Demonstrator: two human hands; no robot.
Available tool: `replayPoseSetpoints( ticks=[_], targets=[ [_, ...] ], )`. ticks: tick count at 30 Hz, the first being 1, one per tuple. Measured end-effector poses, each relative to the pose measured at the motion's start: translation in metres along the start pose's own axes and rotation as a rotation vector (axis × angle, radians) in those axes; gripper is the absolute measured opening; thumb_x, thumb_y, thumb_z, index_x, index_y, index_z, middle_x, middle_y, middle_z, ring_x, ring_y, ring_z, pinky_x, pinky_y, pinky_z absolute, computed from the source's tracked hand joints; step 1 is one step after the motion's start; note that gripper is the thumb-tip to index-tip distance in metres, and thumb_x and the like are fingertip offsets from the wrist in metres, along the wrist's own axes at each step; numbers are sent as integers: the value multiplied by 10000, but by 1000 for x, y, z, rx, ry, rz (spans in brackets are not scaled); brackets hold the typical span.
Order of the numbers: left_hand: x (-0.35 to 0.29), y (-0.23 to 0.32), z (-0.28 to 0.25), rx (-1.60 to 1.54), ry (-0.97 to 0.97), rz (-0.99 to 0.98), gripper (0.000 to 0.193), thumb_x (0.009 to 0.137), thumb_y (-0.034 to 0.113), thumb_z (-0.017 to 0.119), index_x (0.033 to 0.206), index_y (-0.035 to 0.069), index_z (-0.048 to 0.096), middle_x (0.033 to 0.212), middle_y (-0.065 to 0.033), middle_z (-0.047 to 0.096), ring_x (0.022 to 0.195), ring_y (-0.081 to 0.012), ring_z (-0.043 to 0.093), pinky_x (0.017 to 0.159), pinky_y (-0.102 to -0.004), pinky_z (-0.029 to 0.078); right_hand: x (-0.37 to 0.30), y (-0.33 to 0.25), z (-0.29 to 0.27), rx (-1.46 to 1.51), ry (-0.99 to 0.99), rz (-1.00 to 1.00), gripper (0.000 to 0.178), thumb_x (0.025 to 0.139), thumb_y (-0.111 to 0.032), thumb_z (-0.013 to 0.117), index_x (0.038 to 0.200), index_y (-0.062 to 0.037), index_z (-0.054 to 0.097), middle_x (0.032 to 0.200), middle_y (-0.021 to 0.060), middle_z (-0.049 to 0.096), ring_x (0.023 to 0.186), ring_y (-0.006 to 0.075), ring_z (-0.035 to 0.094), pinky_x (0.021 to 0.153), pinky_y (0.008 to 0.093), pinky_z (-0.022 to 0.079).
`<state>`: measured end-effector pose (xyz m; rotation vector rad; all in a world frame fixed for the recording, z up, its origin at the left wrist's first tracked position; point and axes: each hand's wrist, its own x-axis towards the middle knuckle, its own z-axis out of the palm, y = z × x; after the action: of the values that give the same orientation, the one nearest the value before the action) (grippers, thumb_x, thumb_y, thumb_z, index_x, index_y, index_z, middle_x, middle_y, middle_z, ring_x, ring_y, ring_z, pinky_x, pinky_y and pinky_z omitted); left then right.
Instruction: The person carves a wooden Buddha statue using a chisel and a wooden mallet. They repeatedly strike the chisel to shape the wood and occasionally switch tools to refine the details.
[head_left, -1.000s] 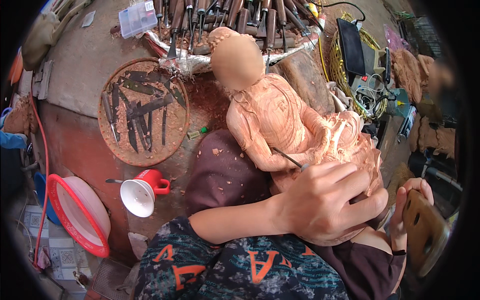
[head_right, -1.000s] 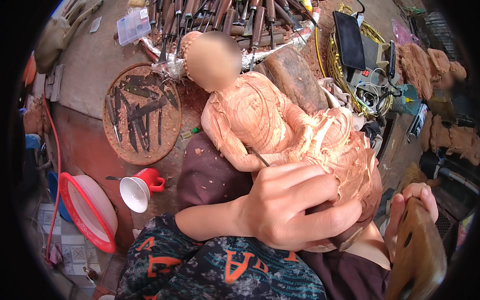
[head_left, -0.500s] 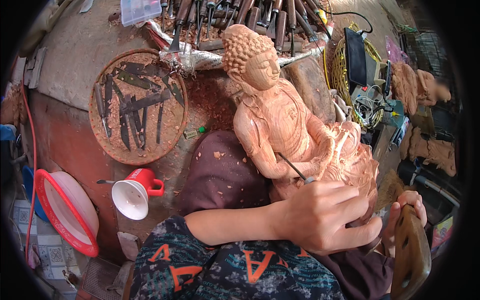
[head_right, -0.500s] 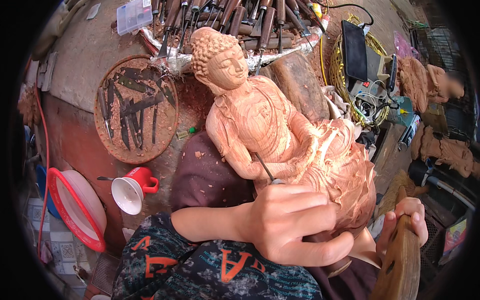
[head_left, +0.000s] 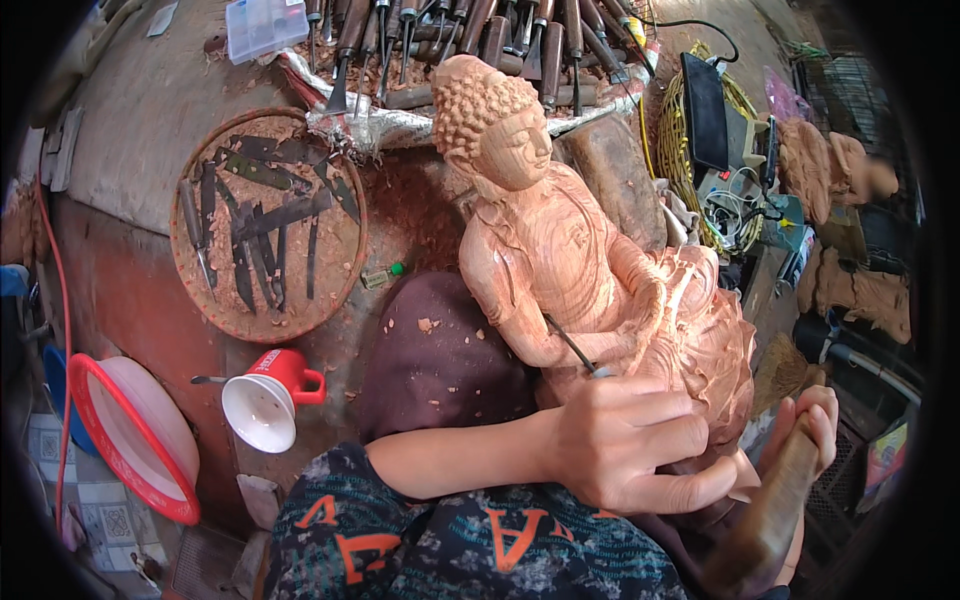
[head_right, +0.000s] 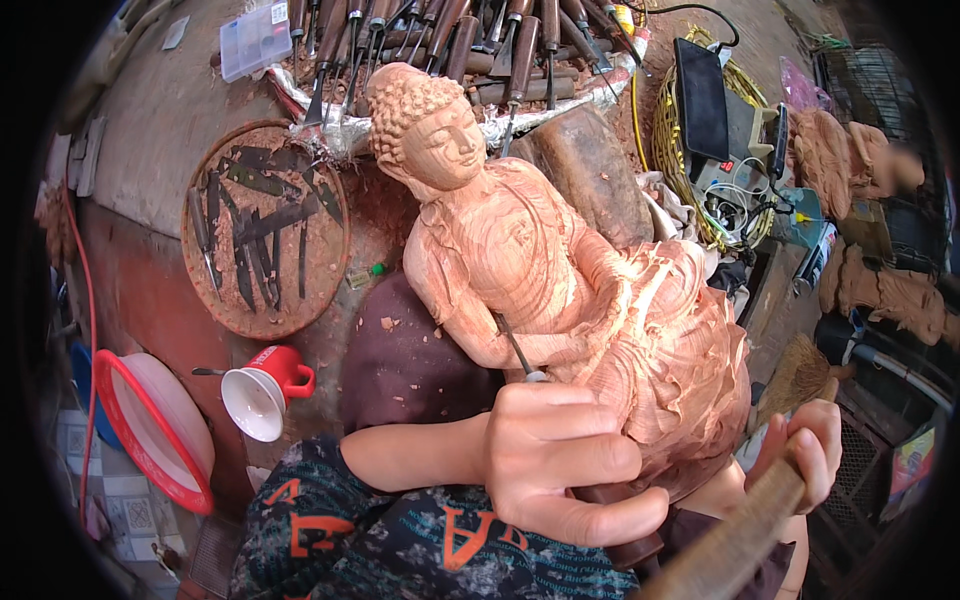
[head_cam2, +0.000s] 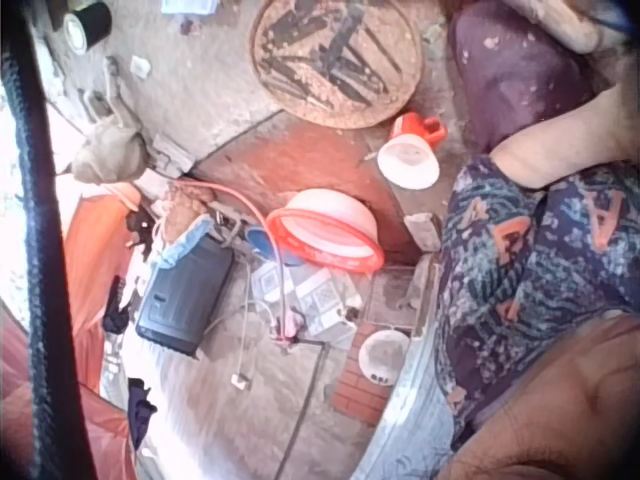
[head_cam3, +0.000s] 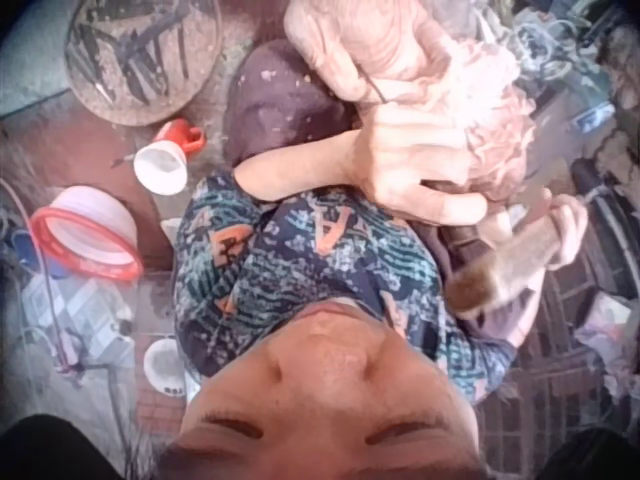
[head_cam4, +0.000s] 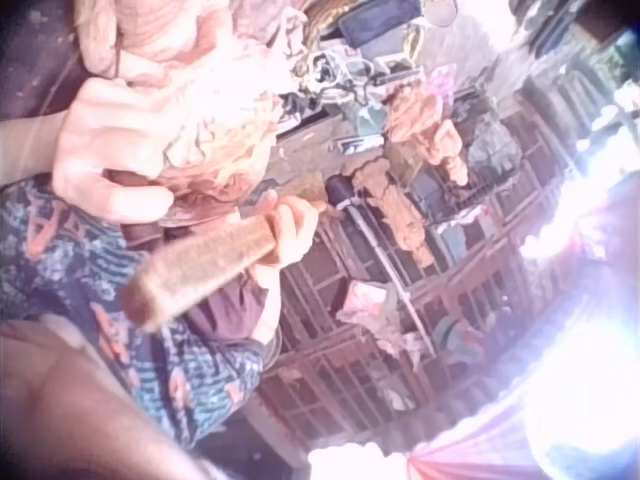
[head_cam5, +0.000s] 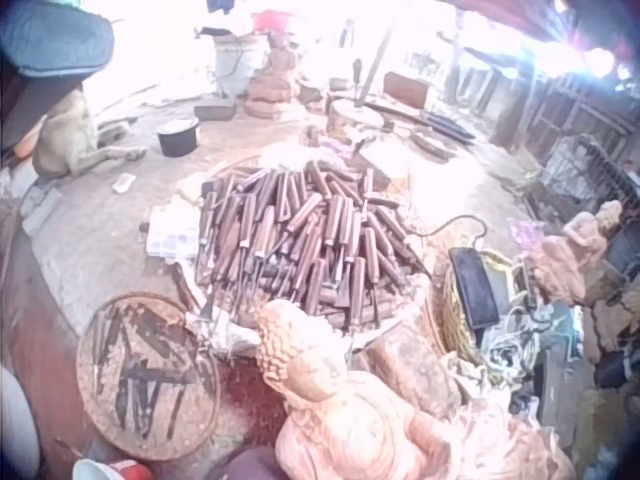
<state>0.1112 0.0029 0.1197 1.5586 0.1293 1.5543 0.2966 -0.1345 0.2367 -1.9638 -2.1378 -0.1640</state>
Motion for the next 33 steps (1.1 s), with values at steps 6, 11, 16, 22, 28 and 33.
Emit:
replayPoseSetpoints(
  ticks=[6,11,16,22,28,33],
  targets=[
    [0,-2,0,10,-29,-67,322,610,172,648,926,113,651,702,7,531,514,-99,475,423,-211,338,7,1,-5,-50,-99,-5,523,856,104,549,1280,-114,334,768,104,458,617,210,409,540,361,374],
    [4,0,4,26,-105,-146,322,628,207,635,929,92,648,727,-5,532,547,-116,512,434,-222,371,-2,5,-1,59,71,59,463,820,126,583,1201,-67,404,725,101,471,616,220,429,533,344,369],
    [26,22,26,39,-139,-5,365,657,237,613,983,75,644,743,-10,502,635,-120,529,465,-229,396,2,-27,17,-1,206,378,442,838,106,573,1209,-52,393,785,96,477,676,189,417,628,308,378],
    [42,11,33,88,-98,-184,325,818,184,534,1077,0,601,785,-68,510,661,-170,503,552,-296,432,-3,-7,0,63,104,295,458,864,-20,585,1269,-31,370,945,111,488,829,207,472,757,329,398],
    [38,1,29,124,-24,-255,392,812,235,543,1124,0,582,766,-65,484,670,-187,510,593,-303,440,-10,8,-19,191,131,378,522,890,-145,597,1329,-9,348,1104,126,500,983,226,528,886,349,417],
    [35,-8,29,154,4,-264,412,782,239,554,1124,13,583,768,-60,477,651,-188,509,545,-292,431,-11,27,-23,479,76,356,583,883,-242,615,1347,8,366,1187,130,491,1056,232,532,936,363,418]
  ],
)
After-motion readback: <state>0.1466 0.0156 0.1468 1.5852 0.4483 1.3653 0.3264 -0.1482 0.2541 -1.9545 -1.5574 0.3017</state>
